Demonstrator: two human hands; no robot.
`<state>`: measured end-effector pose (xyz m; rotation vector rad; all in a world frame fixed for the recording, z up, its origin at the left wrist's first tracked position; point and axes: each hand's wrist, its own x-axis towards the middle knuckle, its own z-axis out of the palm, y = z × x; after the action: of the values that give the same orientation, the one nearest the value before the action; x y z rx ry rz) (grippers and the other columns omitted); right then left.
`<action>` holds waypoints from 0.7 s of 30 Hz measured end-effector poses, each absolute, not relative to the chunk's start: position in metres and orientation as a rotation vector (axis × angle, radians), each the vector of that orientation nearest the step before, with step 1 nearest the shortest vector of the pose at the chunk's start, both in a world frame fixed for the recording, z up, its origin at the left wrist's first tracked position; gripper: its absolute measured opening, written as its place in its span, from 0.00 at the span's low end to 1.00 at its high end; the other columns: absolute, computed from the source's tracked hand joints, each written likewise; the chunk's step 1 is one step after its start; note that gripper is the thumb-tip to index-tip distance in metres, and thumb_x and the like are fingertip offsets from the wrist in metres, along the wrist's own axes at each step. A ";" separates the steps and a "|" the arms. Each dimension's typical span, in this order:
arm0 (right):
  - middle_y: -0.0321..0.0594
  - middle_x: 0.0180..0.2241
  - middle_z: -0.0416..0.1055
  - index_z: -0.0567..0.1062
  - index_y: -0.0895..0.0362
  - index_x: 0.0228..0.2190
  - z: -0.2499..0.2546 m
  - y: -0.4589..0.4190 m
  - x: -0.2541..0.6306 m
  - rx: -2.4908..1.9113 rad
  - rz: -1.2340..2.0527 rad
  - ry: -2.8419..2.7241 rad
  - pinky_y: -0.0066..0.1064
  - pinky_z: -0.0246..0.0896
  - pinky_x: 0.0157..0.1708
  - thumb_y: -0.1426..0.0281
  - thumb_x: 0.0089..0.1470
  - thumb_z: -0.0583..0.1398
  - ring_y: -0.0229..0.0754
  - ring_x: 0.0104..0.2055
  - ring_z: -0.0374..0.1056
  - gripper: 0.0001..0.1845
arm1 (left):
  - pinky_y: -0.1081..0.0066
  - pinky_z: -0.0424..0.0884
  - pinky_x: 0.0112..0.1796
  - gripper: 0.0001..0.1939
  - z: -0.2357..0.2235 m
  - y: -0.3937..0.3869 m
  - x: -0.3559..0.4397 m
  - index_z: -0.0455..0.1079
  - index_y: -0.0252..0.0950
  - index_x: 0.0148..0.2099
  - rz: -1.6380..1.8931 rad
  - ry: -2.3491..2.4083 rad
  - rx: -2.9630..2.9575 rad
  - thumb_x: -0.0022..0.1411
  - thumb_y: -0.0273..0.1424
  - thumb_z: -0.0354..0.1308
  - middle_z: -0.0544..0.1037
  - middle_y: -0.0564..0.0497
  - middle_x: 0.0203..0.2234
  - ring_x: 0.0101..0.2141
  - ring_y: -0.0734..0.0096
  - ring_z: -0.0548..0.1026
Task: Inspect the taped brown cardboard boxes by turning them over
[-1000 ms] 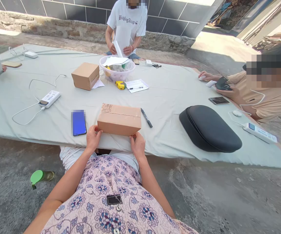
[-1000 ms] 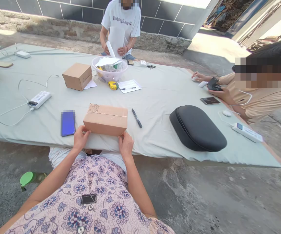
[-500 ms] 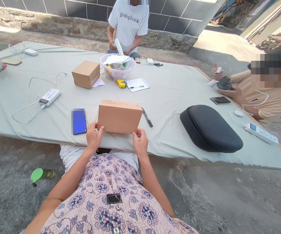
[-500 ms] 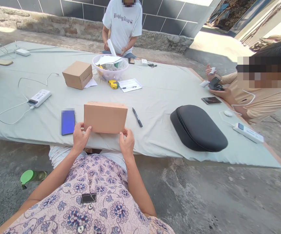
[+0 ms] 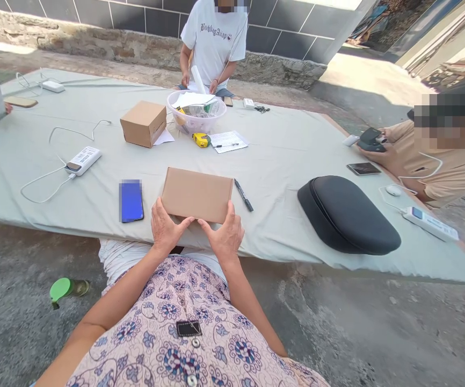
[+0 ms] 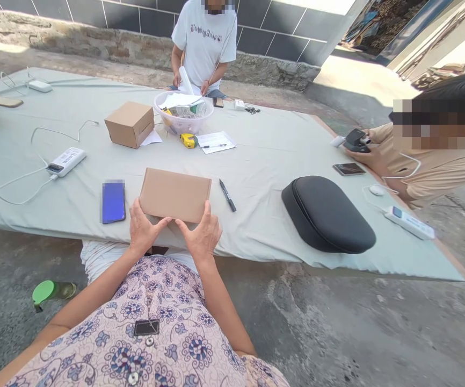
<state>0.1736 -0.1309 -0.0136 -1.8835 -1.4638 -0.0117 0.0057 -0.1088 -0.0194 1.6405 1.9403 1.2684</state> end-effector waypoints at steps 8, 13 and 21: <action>0.55 0.49 0.72 0.62 0.57 0.63 -0.021 -0.127 0.185 -1.749 0.104 -1.424 0.49 0.67 0.49 0.41 0.53 0.61 0.55 0.48 0.70 0.47 | 0.44 0.63 0.63 0.55 -0.019 -0.104 -0.002 0.50 0.31 0.70 1.273 1.860 1.640 0.51 0.50 0.71 0.63 0.29 0.64 0.65 0.40 0.63; 0.45 0.40 0.73 0.67 0.57 0.59 -0.028 -0.126 0.196 -1.657 0.219 -1.354 0.43 0.69 0.45 0.48 0.58 0.59 0.48 0.40 0.70 0.35 | 0.51 0.68 0.60 0.43 -0.018 -0.099 -0.014 0.55 0.36 0.68 1.271 1.758 1.556 0.56 0.41 0.68 0.66 0.36 0.62 0.63 0.49 0.66; 0.42 0.37 0.72 0.73 0.55 0.49 -0.037 -0.121 0.205 -1.555 0.313 -1.307 0.42 0.69 0.47 0.61 0.60 0.55 0.46 0.41 0.70 0.19 | 0.61 0.77 0.47 0.23 -0.026 -0.089 -0.024 0.68 0.38 0.58 1.345 1.688 1.491 0.60 0.30 0.60 0.74 0.41 0.53 0.54 0.57 0.74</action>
<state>0.2054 -0.1212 -0.0368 -1.5553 -1.3068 0.3128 -0.0235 -0.0888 -0.0259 1.4912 1.6885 1.3449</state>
